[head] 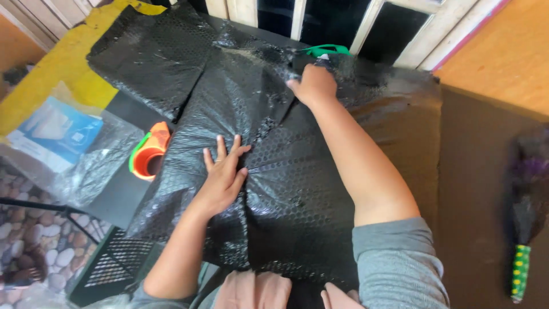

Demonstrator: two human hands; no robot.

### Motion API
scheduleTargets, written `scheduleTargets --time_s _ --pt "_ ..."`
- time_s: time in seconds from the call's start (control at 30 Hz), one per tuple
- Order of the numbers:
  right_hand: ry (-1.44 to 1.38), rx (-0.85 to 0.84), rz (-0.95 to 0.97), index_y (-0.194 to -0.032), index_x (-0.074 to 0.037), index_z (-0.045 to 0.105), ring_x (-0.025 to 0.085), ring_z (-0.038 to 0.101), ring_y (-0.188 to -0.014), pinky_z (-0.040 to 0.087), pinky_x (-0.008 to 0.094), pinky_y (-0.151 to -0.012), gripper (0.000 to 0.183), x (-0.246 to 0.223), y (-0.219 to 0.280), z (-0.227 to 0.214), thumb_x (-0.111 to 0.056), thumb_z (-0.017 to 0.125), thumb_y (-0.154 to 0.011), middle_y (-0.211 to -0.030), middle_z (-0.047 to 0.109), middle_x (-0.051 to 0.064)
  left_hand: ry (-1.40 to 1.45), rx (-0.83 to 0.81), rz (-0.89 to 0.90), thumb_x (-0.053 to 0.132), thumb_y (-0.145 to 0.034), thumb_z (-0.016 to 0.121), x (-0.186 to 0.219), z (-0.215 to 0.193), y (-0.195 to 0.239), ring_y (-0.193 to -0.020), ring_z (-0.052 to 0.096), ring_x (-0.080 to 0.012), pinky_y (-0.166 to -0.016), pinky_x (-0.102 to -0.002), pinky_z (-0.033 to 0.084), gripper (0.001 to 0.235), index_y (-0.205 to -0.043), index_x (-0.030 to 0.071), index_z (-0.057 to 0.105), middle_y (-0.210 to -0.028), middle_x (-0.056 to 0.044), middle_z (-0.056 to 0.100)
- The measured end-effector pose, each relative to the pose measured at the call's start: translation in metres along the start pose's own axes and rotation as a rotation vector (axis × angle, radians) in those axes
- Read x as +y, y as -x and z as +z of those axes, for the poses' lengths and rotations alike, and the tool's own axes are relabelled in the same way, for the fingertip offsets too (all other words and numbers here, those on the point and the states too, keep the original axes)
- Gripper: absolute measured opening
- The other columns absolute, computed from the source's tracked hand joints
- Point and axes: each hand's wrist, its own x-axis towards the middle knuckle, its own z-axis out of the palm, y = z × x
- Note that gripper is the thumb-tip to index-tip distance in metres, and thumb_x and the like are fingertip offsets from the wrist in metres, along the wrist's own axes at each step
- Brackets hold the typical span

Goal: The person wraps a green tote bag in black bubble wrap on a table. They fold the bubble wrap around the bag, then use a tape dispenser to apply clear tape to secure the wrap. The person repeatedly pulls and cuts tape to seal the package.

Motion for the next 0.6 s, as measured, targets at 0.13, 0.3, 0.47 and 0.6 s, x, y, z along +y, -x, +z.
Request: scheduleTargets --time_s 0.13,0.3,0.47,0.6 --pt "-0.109 0.349 -0.033 -0.096 -0.012 0.064 0.037 0.067 -0.082 0.049 0.051 -0.065 0.024 0.016 -0.025 0.02 -0.035 0.064 -0.1 -0.085 0.067 0.011 0.013 0.031 0.016 0.017 -0.106 0.04 -0.001 -0.003 0.001 -0.152 -0.01 -0.0521 -0.112 -0.071 -0.016 0.046 -0.151 0.011 0.04 -0.168 -0.027 0.018" --pt "-0.368 0.873 -0.184 -0.081 -0.017 0.046 0.028 0.06 -0.057 0.037 0.043 -0.051 0.031 0.018 -0.023 0.025 -0.03 0.057 -0.106 -0.063 0.056 0.003 0.029 0.012 0.036 0.012 -0.107 0.027 -0.009 0.004 0.001 -0.153 -0.017 -0.0495 -0.114 -0.066 -0.022 0.04 -0.144 0.011 0.044 -0.169 -0.026 0.014" --pt "-0.223 0.417 -0.212 -0.117 -0.009 0.078 0.038 0.07 -0.105 0.051 0.051 -0.09 0.033 0.01 -0.035 0.079 -0.029 0.061 -0.097 -0.117 0.076 0.014 0.166 0.046 0.015 0.06 -0.102 0.023 -0.002 -0.003 0.002 -0.155 -0.016 -0.0462 -0.114 -0.065 -0.024 0.06 -0.107 0.01 0.057 -0.167 -0.027 0.019" --pt "0.016 0.207 -0.142 -0.148 -0.002 0.054 0.042 0.04 -0.138 0.039 0.053 -0.111 0.066 -0.026 0.004 0.072 -0.053 0.054 -0.105 -0.145 0.052 0.021 0.233 0.059 0.051 0.07 -0.099 0.017 -0.007 -0.003 0.004 -0.155 -0.017 -0.0467 -0.114 -0.064 -0.025 0.068 -0.094 0.011 0.051 -0.166 -0.031 0.02"
